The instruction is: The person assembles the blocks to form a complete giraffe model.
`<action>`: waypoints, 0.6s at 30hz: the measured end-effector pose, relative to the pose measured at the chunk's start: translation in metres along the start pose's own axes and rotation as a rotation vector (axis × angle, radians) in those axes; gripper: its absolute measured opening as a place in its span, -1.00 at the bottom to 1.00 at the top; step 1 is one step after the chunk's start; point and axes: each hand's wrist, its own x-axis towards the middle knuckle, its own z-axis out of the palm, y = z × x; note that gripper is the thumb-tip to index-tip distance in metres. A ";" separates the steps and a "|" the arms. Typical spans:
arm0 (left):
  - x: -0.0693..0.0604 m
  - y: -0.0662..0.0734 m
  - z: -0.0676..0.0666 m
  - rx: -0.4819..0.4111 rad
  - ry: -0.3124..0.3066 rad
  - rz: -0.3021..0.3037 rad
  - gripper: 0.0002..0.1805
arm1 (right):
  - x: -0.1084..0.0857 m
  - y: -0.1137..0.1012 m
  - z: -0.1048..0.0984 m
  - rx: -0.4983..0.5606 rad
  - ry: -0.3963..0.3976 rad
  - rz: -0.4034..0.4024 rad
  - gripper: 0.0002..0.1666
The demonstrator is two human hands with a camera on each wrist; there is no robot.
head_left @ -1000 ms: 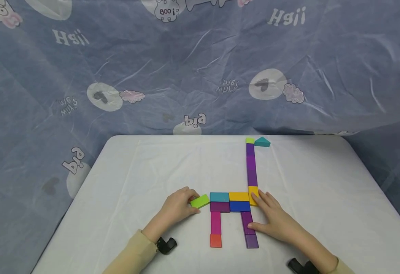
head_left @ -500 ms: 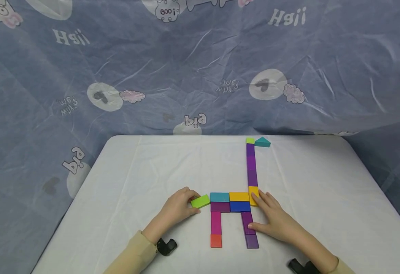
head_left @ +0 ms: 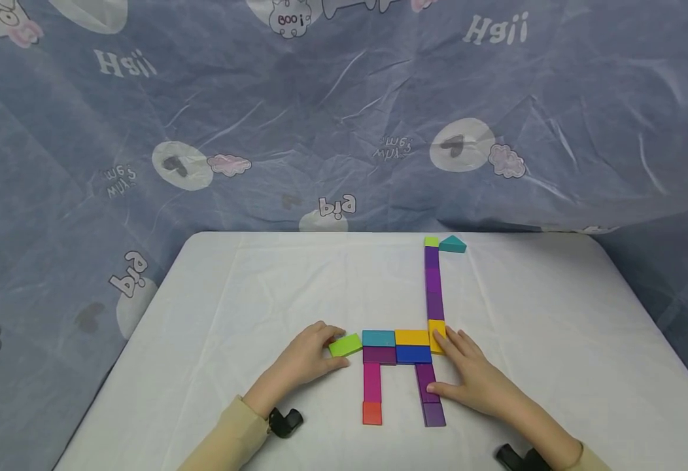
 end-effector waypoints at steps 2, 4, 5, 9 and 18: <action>0.001 -0.001 -0.002 -0.028 -0.017 -0.019 -0.40 | 0.000 0.000 0.000 0.009 0.002 0.001 0.23; 0.001 -0.002 -0.004 -0.057 -0.026 -0.048 -0.36 | 0.001 0.001 -0.001 0.026 0.000 0.003 0.24; 0.002 -0.003 -0.005 -0.066 -0.025 -0.059 -0.34 | 0.001 0.001 -0.002 0.034 -0.004 0.005 0.24; 0.005 -0.005 -0.014 -0.088 -0.011 -0.094 -0.30 | 0.002 0.004 -0.007 0.070 -0.041 0.032 0.24; 0.029 0.003 -0.055 -0.066 0.070 -0.091 -0.39 | 0.024 0.016 -0.047 0.042 0.029 -0.009 -0.08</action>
